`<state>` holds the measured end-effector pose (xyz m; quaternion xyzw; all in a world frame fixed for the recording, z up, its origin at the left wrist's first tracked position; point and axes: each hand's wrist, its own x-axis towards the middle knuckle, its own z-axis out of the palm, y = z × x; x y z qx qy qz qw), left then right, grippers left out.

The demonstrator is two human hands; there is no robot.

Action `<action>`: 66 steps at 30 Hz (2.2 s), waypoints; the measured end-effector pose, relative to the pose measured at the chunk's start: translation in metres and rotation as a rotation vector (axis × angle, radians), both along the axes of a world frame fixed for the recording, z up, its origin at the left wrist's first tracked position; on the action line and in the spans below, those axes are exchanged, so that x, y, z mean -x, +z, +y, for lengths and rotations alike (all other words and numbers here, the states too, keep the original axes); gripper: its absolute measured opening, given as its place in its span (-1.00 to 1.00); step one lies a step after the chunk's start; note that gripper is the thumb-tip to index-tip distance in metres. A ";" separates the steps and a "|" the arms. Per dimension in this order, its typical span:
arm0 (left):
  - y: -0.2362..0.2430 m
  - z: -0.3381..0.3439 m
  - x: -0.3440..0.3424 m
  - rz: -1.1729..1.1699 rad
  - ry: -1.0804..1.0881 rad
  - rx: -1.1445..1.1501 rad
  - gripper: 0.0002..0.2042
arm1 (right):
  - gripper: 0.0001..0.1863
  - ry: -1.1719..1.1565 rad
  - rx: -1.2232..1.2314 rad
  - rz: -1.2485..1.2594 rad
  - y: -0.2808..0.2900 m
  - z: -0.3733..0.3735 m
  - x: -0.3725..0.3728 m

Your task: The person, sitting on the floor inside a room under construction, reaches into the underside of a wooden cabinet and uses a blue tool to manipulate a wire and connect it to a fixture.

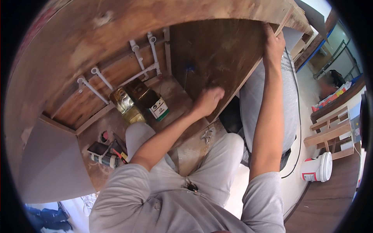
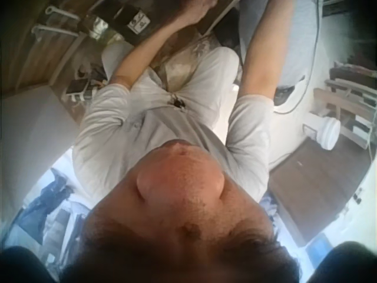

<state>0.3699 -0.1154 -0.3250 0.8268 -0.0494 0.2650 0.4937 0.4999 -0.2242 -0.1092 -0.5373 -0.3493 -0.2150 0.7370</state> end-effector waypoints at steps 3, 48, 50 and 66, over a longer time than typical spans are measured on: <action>-0.049 0.003 0.063 0.633 -0.177 -0.397 -0.82 | -0.48 -0.054 0.094 -0.024 -0.004 -0.005 -0.012; -0.100 0.211 -0.112 0.337 0.384 1.184 -0.72 | -0.69 0.432 1.721 0.012 -0.241 0.071 0.126; -0.092 0.219 -0.091 0.358 0.418 0.993 -0.73 | -0.70 0.426 1.705 0.028 -0.246 0.073 0.124; -0.025 0.140 0.027 0.150 0.375 -0.316 -0.79 | -0.74 0.178 1.669 -0.028 -0.238 0.060 0.118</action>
